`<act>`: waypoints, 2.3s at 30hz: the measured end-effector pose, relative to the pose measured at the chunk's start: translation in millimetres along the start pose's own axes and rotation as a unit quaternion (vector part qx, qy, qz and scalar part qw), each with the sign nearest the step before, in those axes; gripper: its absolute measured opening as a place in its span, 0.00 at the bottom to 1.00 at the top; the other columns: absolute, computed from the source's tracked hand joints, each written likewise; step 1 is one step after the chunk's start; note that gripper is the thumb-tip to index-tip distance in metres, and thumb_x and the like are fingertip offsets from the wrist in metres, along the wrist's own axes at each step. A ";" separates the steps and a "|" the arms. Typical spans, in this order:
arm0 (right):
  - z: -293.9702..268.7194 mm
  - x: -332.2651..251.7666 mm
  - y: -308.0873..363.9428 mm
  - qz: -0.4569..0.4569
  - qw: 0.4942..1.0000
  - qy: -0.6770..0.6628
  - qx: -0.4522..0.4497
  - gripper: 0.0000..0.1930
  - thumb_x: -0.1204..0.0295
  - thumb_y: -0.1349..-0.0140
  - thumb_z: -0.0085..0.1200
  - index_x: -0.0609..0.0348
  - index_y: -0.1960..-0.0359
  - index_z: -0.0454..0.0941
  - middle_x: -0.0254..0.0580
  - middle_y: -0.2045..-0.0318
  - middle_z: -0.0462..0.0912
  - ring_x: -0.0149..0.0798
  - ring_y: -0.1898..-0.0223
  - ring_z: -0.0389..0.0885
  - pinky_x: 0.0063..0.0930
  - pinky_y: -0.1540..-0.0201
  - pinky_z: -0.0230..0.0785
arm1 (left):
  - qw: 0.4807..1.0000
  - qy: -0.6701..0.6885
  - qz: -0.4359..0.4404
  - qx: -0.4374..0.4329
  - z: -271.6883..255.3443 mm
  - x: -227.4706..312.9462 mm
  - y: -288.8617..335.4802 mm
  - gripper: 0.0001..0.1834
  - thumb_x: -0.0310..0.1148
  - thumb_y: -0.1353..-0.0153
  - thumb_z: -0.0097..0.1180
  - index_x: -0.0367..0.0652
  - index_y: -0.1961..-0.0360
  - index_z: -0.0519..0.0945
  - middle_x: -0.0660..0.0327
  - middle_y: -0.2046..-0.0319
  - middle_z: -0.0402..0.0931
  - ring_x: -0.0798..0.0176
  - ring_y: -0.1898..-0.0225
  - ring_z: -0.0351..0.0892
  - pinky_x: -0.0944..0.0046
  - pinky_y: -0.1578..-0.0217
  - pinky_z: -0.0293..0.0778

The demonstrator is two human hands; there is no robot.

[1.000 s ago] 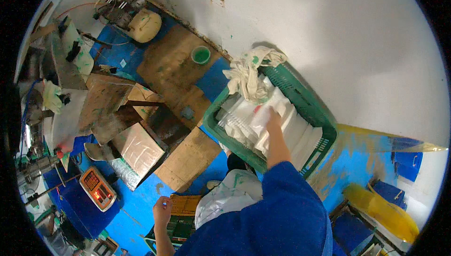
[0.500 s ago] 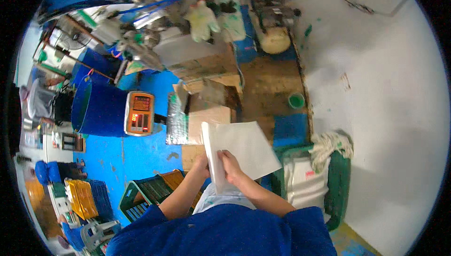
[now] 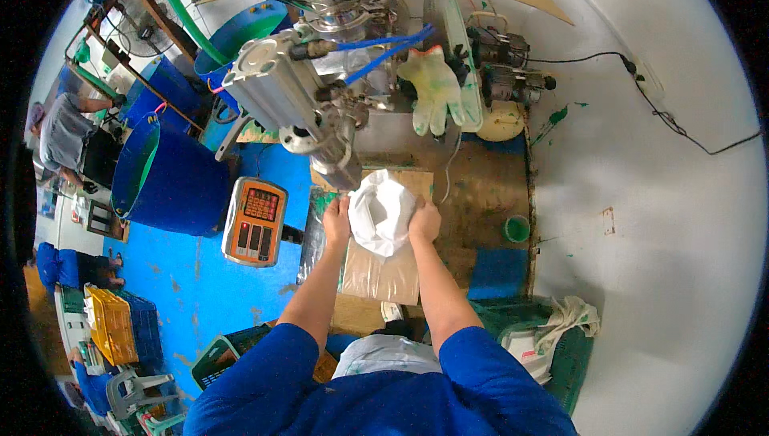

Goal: The person scoops green powder from a large blue barrel into white paper bags using a green scoop, places each filled bag into a green crate, and repeats the process. The person also moves the crate and handles the bags to organize them.

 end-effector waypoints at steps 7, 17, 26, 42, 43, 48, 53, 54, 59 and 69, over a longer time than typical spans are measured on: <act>-0.9 7.0 -3.1 0.007 0.998 0.066 -0.023 0.22 0.55 0.36 0.38 0.61 0.63 0.77 0.57 0.64 0.79 0.57 0.61 0.77 0.49 0.60 0.67 | 0.957 -0.201 0.201 -0.059 12.4 102.7 23.1 0.10 0.24 0.48 0.49 0.42 0.62 0.71 0.50 0.62 0.71 0.43 0.56 0.70 0.47 0.61 0.69; 6.0 -16.7 14.5 -0.055 0.972 -0.195 -0.118 0.22 0.51 0.35 0.38 0.57 0.55 0.72 0.38 0.69 0.76 0.35 0.69 0.74 0.30 0.70 0.67 | 0.762 -0.421 0.230 -0.435 112.1 55.6 56.2 0.33 0.26 0.54 0.56 0.45 0.42 0.65 0.28 0.49 0.63 0.37 0.53 0.73 0.50 0.52 0.71; 10.3 -6.4 27.2 0.093 0.896 -0.337 -0.275 0.30 0.44 0.35 0.35 0.57 0.47 0.69 0.24 0.85 0.59 0.23 0.83 0.61 0.24 0.81 0.65 | 0.871 0.015 -0.002 -0.491 -50.8 58.0 139.4 0.15 0.36 0.41 0.54 0.41 0.55 0.76 0.59 0.66 0.79 0.67 0.68 0.77 0.66 0.67 0.75; -17.2 73.8 10.2 0.155 0.821 -0.466 -0.293 0.26 0.42 0.36 0.32 0.54 0.56 0.63 0.33 0.81 0.63 0.30 0.83 0.59 0.25 0.79 0.58 | 0.943 -0.145 -0.298 -0.033 -183.5 -180.4 515.0 0.18 0.40 0.49 0.56 0.44 0.59 0.79 0.52 0.64 0.80 0.51 0.61 0.79 0.57 0.57 0.73; -21.3 84.2 8.6 0.154 0.831 -0.465 -0.264 0.26 0.42 0.36 0.32 0.53 0.56 0.63 0.32 0.81 0.63 0.30 0.84 0.58 0.25 0.81 0.57 | 0.945 -0.147 -0.290 -0.041 -177.5 -185.5 528.6 0.18 0.41 0.49 0.56 0.44 0.59 0.79 0.52 0.64 0.80 0.51 0.60 0.79 0.57 0.57 0.73; -3.4 159.2 50.6 0.210 0.842 -0.411 -0.280 0.23 0.45 0.34 0.32 0.52 0.58 0.64 0.29 0.84 0.63 0.28 0.85 0.59 0.22 0.84 0.56 | 0.934 -0.157 -0.319 -0.017 -179.9 -239.2 585.9 0.18 0.42 0.52 0.57 0.45 0.62 0.80 0.51 0.62 0.79 0.50 0.58 0.77 0.56 0.56 0.73; 34.7 249.6 155.6 0.182 0.868 -0.056 -0.458 0.11 0.62 0.47 0.50 0.57 0.73 0.70 0.40 0.86 0.70 0.40 0.91 0.67 0.33 0.91 0.58 | 0.906 -0.120 -0.404 -0.041 -202.9 -300.3 651.1 0.16 0.40 0.55 0.55 0.44 0.67 0.82 0.49 0.64 0.79 0.48 0.60 0.78 0.54 0.58 0.73; 34.8 257.7 175.1 0.046 0.875 0.048 -0.480 0.12 0.63 0.48 0.51 0.61 0.72 0.74 0.43 0.83 0.74 0.42 0.88 0.71 0.35 0.89 0.62 | 0.891 -0.127 -0.433 -0.047 -215.5 -312.7 663.7 0.15 0.40 0.55 0.55 0.43 0.68 0.82 0.50 0.66 0.80 0.48 0.62 0.79 0.54 0.59 0.74; 49.5 274.1 263.2 -0.260 0.667 0.359 -0.599 0.14 0.61 0.44 0.55 0.59 0.64 0.74 0.43 0.74 0.79 0.36 0.81 0.75 0.31 0.79 0.67 | 0.843 -0.067 -0.534 -0.005 -286.5 -350.4 674.9 0.12 0.37 0.52 0.56 0.42 0.70 0.82 0.55 0.74 0.80 0.58 0.75 0.80 0.60 0.71 0.76; 20.6 224.0 199.1 -0.128 0.837 0.251 -0.470 0.13 0.62 0.38 0.48 0.56 0.58 0.74 0.36 0.72 0.79 0.30 0.80 0.76 0.28 0.80 0.69 | 0.900 0.015 -0.433 0.048 -307.2 -300.9 564.9 0.09 0.34 0.47 0.57 0.40 0.69 0.77 0.60 0.79 0.77 0.67 0.81 0.76 0.67 0.81 0.72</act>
Point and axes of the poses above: each hand's wrist, its own y-axis away from the middle knuckle, its own z-axis out of the palm, x = y × z, the point moved 8 cm from there along -y, towards the middle knuckle
